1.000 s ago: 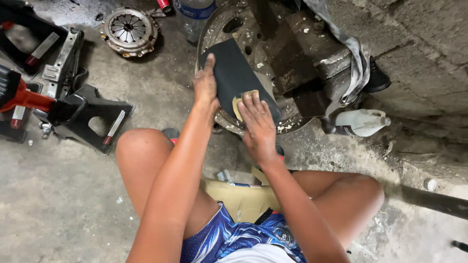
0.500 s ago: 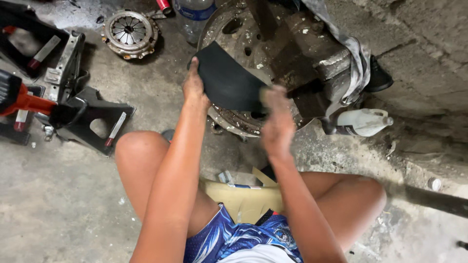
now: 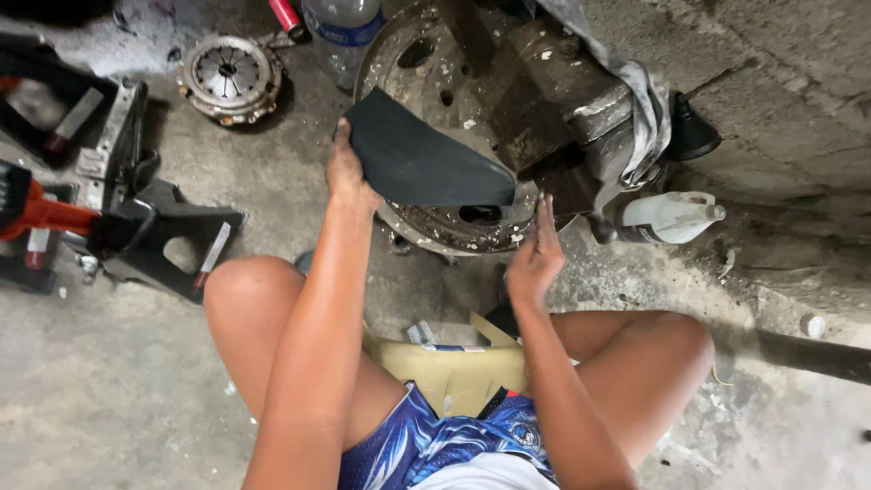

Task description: The person sits on a low stool and repeatedly rubs a black plastic car part with a sanding block. They rotate the part to work different surfaces and edges, then briefly inspect it before continuing to sand.

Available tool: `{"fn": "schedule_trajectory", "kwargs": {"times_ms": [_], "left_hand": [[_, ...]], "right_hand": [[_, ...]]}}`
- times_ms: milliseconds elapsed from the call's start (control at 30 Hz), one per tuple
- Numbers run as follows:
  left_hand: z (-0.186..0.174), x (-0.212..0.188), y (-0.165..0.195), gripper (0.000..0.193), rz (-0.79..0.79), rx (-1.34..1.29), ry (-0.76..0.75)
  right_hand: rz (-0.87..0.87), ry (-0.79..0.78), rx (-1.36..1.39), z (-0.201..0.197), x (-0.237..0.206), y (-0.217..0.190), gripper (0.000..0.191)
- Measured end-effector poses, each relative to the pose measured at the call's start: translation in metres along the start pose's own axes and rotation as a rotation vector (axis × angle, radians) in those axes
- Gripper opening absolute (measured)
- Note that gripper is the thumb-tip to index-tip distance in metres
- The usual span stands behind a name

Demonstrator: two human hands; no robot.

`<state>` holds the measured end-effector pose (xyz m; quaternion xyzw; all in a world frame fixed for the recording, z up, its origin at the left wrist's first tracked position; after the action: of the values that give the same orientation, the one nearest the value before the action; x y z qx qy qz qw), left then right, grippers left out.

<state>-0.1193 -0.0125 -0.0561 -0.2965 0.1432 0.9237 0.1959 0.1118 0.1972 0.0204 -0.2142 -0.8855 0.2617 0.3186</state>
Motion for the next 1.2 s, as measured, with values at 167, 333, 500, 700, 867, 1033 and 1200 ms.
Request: {"fn": "schedule_trajectory", "kwargs": {"times_ms": [167, 333, 500, 700, 867, 1033, 1200], "left_hand": [[-0.001, -0.012, -0.015, 0.055, 0.081, -0.058, 0.038], [0.001, -0.032, -0.022, 0.058, 0.159, -0.02, 0.197], [0.023, -0.056, -0.038, 0.063, 0.232, 0.209, 0.073], [0.043, -0.06, -0.054, 0.07, 0.303, 0.605, -0.276], [0.033, -0.084, -0.075, 0.074, 0.317, 1.132, -0.463], [0.011, -0.138, -0.073, 0.087, 0.411, 1.539, -0.848], [-0.016, -0.143, -0.059, 0.079, 0.455, 1.805, -0.963]], "right_hand": [[-0.256, 0.042, 0.043, 0.028, -0.007, -0.098, 0.054], [-0.349, -0.129, 0.072, 0.025, -0.008, -0.127, 0.058], [-0.505, -0.226, 0.047, -0.005, 0.004, -0.109, 0.059], [-0.5, -0.314, 0.09, -0.012, -0.003, -0.102, 0.055], [-0.05, -0.209, 0.253, 0.003, -0.001, -0.089, 0.041], [0.28, 0.027, 0.418, 0.012, 0.01, -0.059, 0.025], [0.428, 0.062, 0.406, 0.016, 0.01, -0.036, 0.016]]}}
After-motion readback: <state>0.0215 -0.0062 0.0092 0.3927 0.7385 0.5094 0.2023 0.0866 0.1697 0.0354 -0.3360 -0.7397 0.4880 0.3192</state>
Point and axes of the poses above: each hand's wrist, its own x-axis towards the middle knuckle, its own z-axis out of the palm, y = z × x, the point moved 4 cm from there along x, towards the middle knuckle, and after that the axes turned 7 degrees about -x, right-handed, at the moved point
